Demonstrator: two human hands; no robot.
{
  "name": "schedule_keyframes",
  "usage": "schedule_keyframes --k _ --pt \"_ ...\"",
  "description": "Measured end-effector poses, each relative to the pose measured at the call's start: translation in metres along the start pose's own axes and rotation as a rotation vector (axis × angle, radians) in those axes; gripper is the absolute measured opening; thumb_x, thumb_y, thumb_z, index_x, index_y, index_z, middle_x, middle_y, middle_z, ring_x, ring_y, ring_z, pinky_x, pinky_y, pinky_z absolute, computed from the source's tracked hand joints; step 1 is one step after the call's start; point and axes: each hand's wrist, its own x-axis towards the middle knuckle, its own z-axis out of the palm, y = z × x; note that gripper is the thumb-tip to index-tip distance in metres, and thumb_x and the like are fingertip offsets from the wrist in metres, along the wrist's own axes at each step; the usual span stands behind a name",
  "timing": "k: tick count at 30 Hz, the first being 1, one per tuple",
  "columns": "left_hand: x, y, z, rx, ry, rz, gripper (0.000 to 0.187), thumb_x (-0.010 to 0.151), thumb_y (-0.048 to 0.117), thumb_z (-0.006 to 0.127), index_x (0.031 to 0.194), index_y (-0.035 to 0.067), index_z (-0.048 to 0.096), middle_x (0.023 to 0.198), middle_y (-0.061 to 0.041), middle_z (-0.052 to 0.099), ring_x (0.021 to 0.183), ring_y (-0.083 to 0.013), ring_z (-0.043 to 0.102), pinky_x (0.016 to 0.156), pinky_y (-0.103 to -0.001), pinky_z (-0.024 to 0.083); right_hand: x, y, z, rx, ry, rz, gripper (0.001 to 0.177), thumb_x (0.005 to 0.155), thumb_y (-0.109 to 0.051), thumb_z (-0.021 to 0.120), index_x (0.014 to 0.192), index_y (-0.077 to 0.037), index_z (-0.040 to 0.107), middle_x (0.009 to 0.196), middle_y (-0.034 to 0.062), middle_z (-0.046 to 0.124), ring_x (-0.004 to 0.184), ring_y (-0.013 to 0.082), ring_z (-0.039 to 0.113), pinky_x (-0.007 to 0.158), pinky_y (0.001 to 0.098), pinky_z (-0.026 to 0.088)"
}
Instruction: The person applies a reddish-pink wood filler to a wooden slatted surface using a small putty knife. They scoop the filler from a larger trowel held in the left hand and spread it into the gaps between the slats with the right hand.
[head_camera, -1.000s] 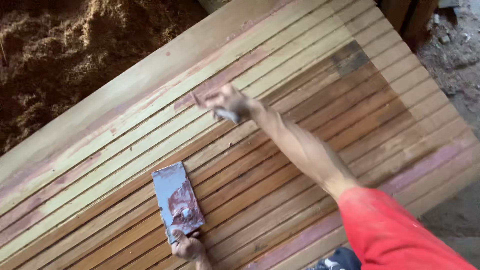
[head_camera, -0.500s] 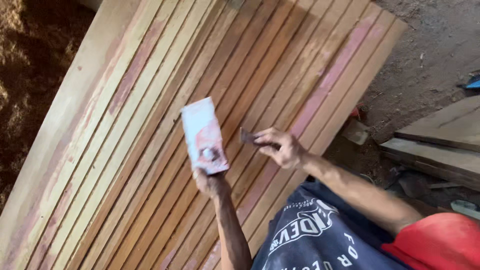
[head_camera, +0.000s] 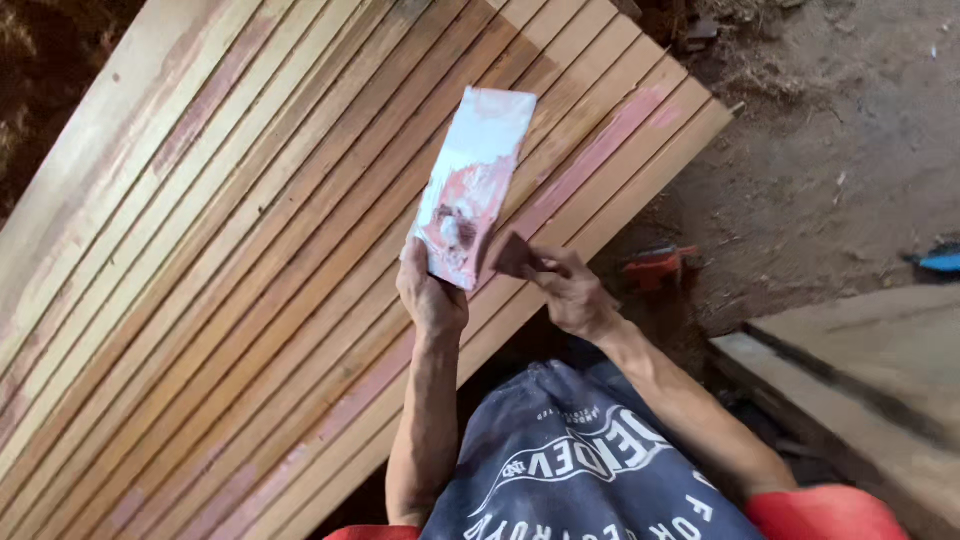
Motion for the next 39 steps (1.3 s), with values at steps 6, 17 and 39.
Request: schedule_keyframes --k 6,17,39 --pt "-0.006 -0.039 0.053 0.247 0.028 0.37 0.039 0.114 0.028 0.055 0.132 -0.006 0.059 0.12 -0.013 0.07 0.108 -0.0194 0.066 0.098 -0.036 0.055 0.022 -0.004 -0.118 -0.14 -0.084 0.262 0.024 0.093 -0.012 0.072 0.116 -0.006 0.072 0.126 0.0148 0.064 0.09 0.0232 0.071 0.072 0.0312 0.063" --pt "-0.026 -0.055 0.051 0.39 0.092 0.331 0.05 0.109 0.042 0.053 0.125 -0.004 0.064 0.094 -0.007 0.07 0.074 -0.0133 0.069 0.06 -0.031 0.063 0.077 -0.047 -0.123 -0.296 -0.383 0.089 0.028 0.091 -0.016 0.079 0.118 -0.007 0.076 0.119 0.0168 0.069 0.103 0.0281 0.071 0.083 0.0374 0.064" --pt "0.081 -0.059 -0.135 0.358 0.523 0.527 0.055 0.11 0.043 0.05 0.134 -0.006 0.058 0.123 -0.014 0.066 0.107 -0.0227 0.064 0.092 -0.038 0.056 0.134 0.196 -0.131 -0.518 -0.416 0.095 0.027 0.102 0.0 0.06 0.128 0.002 0.069 0.129 0.0216 0.067 0.108 0.0304 0.068 0.085 0.0362 0.064"
